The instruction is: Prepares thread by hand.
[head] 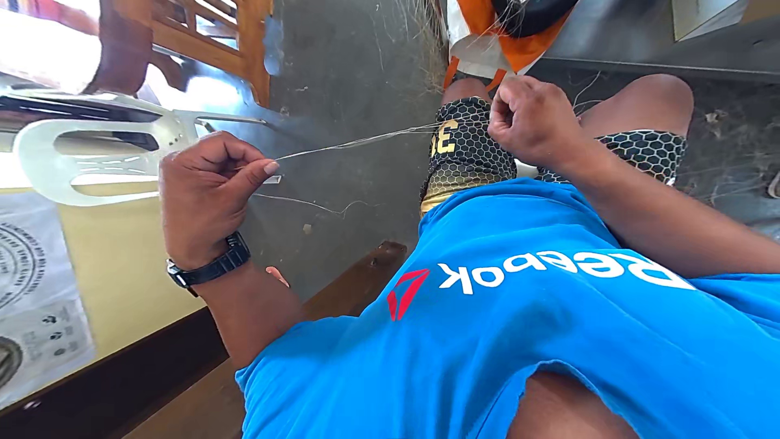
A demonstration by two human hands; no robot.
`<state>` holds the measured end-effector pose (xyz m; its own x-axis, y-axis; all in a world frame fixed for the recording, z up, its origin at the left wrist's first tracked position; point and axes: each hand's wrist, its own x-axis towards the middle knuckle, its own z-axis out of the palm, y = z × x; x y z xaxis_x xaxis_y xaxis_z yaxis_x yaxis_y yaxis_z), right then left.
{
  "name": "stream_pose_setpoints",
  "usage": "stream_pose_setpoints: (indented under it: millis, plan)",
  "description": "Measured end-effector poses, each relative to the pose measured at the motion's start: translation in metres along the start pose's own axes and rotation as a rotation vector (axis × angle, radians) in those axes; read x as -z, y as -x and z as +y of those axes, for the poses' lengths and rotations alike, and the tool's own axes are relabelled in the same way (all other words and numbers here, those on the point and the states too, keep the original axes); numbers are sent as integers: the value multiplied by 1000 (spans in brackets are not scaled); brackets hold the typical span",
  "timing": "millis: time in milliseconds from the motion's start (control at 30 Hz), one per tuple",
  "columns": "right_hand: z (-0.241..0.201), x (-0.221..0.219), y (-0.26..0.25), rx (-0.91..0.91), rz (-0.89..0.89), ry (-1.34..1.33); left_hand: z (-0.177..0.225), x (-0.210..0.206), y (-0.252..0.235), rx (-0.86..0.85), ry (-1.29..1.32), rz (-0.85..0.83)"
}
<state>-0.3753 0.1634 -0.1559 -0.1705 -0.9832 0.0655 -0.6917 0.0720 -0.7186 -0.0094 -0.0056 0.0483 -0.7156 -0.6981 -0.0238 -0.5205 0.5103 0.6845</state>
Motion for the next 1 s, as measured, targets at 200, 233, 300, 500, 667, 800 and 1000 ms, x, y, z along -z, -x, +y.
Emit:
stream_pose_setpoints:
  millis: [200, 233, 300, 500, 667, 800, 1000]
  plan:
    - [-4, 7, 1, 104, 26, -376, -3, -3, -2, -9, -31, -5]
    - [-3, 9, 0, 85, 18, -429, -4, -3, -2, -11, -24, -4]
    - [1, 10, 0, 80, 17, -498, -6, -2, 0, -12, -8, 6]
    - [11, 18, 6, 127, 21, -601, -10, 2, 6, 9, -22, 32]
    - [24, 33, 12, 221, 0, -504, -15, 8, 13, 8, -28, 33]
    - [29, 47, 17, 228, -2, -401, -19, 9, 15, 12, -9, 13]
    - [35, 62, 18, 260, 14, -257, -22, 14, 20, 13, -7, 16]
